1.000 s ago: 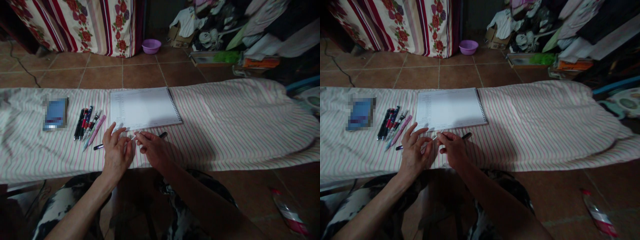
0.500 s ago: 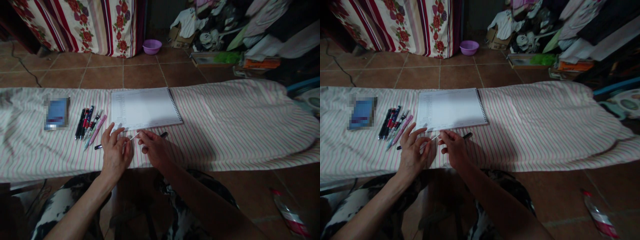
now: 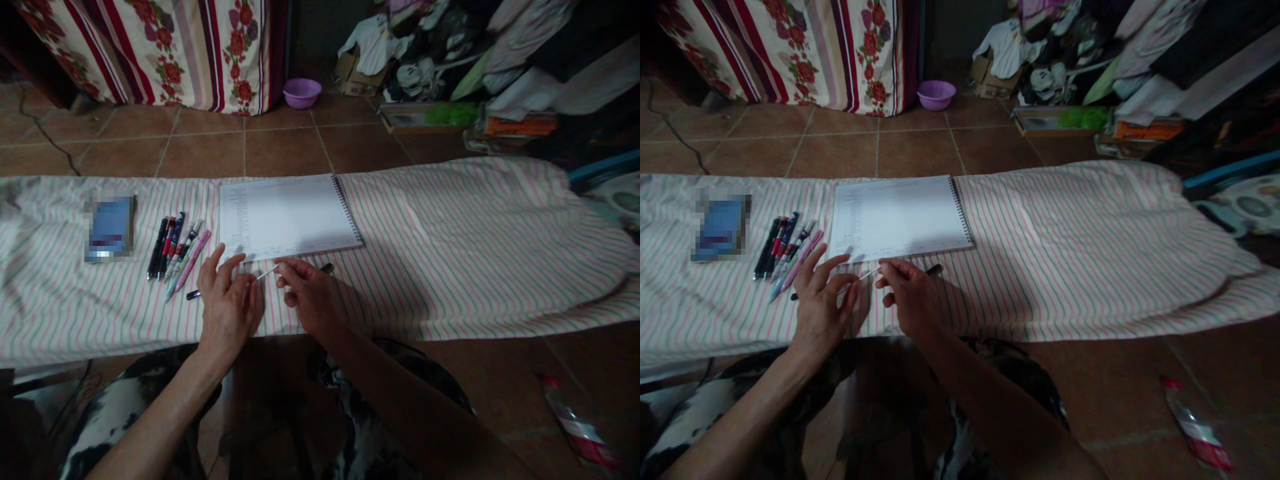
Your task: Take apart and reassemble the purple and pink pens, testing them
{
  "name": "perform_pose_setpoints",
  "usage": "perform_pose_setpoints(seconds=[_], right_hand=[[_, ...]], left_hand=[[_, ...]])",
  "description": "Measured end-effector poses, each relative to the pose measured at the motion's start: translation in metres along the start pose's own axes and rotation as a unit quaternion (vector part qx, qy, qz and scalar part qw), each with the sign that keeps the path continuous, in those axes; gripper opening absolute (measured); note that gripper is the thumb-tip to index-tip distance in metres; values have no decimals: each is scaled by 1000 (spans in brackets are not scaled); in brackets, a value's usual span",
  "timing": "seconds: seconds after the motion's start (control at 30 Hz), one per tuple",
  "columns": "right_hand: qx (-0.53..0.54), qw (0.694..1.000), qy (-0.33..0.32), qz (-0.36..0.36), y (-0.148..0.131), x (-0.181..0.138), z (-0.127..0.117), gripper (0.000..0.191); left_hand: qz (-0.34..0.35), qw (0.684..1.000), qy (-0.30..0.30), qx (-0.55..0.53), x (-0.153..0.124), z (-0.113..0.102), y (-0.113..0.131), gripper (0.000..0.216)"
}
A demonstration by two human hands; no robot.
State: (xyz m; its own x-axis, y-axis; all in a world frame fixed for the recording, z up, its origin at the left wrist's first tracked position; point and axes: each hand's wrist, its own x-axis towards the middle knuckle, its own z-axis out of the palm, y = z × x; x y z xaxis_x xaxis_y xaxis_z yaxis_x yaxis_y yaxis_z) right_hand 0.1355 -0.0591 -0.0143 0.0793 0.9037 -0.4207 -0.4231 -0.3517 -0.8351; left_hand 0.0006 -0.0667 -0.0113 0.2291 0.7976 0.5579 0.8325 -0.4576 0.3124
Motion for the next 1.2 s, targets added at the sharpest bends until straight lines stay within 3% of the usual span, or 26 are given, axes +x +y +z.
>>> perform_pose_setpoints(seconds=[0.2, 0.33, 0.57, 0.7, 0.83, 1.03, 1.2], right_hand=[[-47, 999, -13, -14, -3, 0, -1, 26], [-161, 983, -48, -80, -6, 2, -8, 31], [-389, 879, -65, -270, -4, 6, -20, 18], [-457, 822, -87, -329, -3, 6, -22, 13], [-479, 790, -102, -369, -1, 6, -23, 9], [-468, 791, -87, -384, 0, 6, -22, 6], [-422, 828, -48, -366, -2, 6, -22, 6]], left_hand=[[9, 1000, 5, 21, 1, -5, -3, 5], [35, 999, 2, 32, -1, -7, -9, 6], [68, 997, 10, 45, -5, -4, -20, 6], [83, 995, 14, 44, -5, -5, -22, 6], [89, 995, 20, 43, -3, -5, -20, 4], [79, 995, 50, 29, 2, -9, -11, 12], [51, 992, 103, -53, 0, -16, 7, 12]])
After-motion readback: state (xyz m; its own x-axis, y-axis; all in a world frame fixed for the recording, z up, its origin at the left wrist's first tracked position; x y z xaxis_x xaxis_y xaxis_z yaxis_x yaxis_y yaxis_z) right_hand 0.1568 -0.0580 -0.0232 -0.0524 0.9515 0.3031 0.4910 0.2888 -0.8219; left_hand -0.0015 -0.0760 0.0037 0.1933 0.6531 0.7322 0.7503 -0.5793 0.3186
